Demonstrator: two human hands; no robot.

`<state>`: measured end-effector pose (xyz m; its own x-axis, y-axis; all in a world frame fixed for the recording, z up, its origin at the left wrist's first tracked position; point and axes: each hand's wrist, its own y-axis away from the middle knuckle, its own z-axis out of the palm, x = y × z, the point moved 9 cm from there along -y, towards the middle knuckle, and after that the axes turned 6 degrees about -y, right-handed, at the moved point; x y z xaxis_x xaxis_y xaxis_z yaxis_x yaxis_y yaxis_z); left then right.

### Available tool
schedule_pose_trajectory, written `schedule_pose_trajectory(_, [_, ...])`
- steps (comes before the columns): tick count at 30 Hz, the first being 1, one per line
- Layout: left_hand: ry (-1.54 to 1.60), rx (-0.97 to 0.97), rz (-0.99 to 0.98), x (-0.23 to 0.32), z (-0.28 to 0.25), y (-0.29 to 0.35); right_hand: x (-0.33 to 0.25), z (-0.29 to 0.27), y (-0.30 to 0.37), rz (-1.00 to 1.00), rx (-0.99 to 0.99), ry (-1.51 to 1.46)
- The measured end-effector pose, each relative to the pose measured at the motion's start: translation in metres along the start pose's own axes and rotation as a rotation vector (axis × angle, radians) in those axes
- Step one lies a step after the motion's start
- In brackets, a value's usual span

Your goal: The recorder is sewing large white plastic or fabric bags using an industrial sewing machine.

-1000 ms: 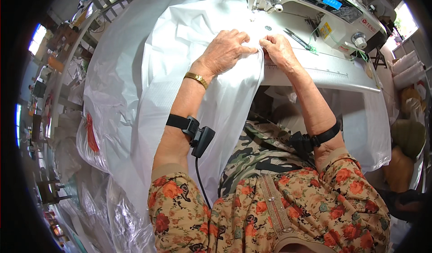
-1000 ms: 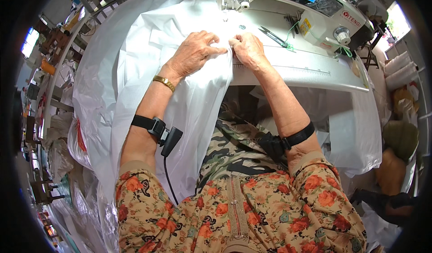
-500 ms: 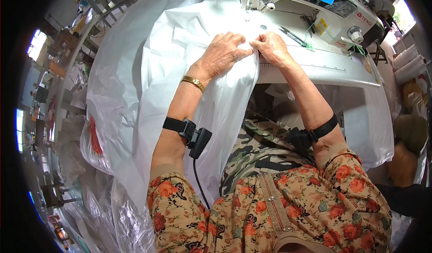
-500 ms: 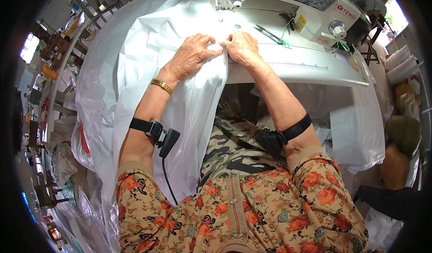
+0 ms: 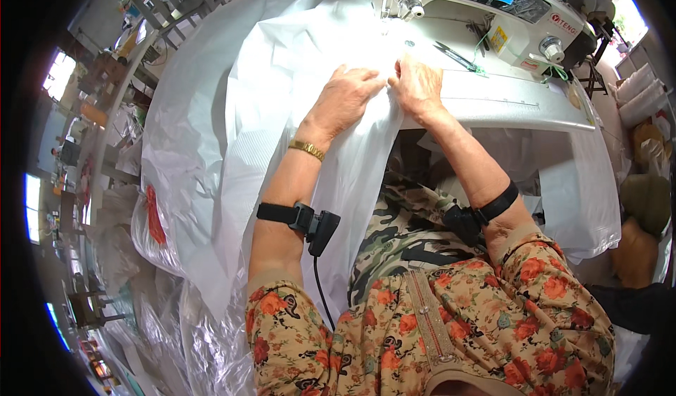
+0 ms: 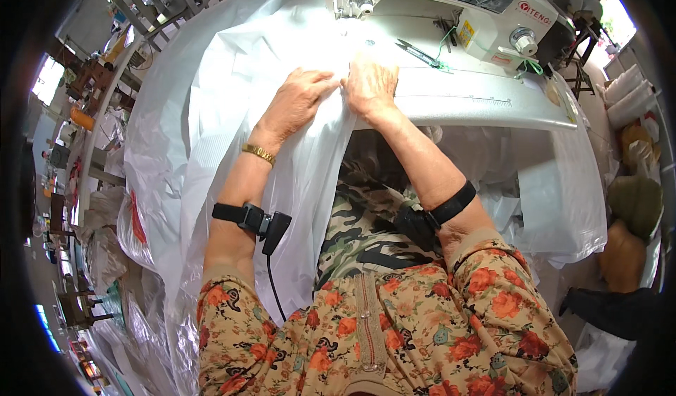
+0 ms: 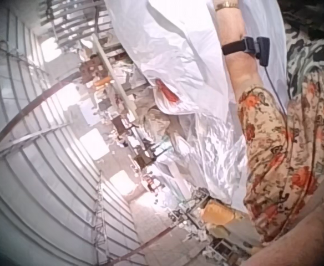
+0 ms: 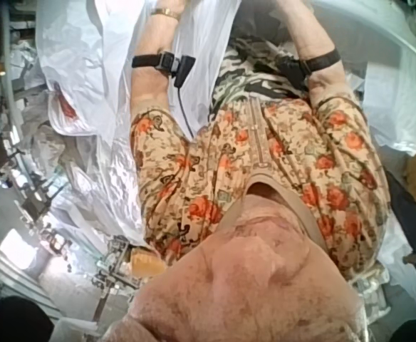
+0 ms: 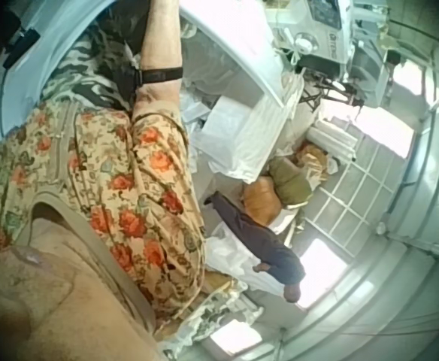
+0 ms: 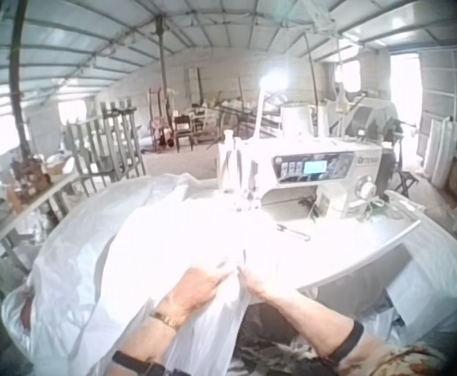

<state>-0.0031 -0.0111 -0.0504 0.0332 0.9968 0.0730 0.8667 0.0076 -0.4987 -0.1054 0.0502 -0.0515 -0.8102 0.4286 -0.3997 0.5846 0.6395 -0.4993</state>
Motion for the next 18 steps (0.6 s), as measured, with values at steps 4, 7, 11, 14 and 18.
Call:
schedule_pose_trajectory(4, [0.058, 0.104, -0.112, -0.01, -0.006, 0.006, -0.01, 0.001, 0.012, -0.044, 0.047, 0.036])
schedule_pose_trajectory(7, [-0.121, 0.151, -0.102, -0.002, -0.008, -0.001, -0.01, -0.001, 0.012, -0.061, 0.033, -0.002])
schedule_pose_trajectory(11, [-0.168, 0.107, -0.101, -0.007, -0.004, -0.009, -0.021, -0.006, 0.012, -0.22, 0.111, 0.105])
schedule_pose_trajectory(14, [-0.19, 0.021, -0.156, -0.019, 0.006, -0.013, -0.027, -0.002, 0.005, -0.259, 0.013, 0.174])
schedule_pose_trajectory(18, [-0.161, 0.057, -0.144, -0.034, 0.007, -0.022, -0.024, 0.009, -0.009, -0.246, -0.112, 0.237])
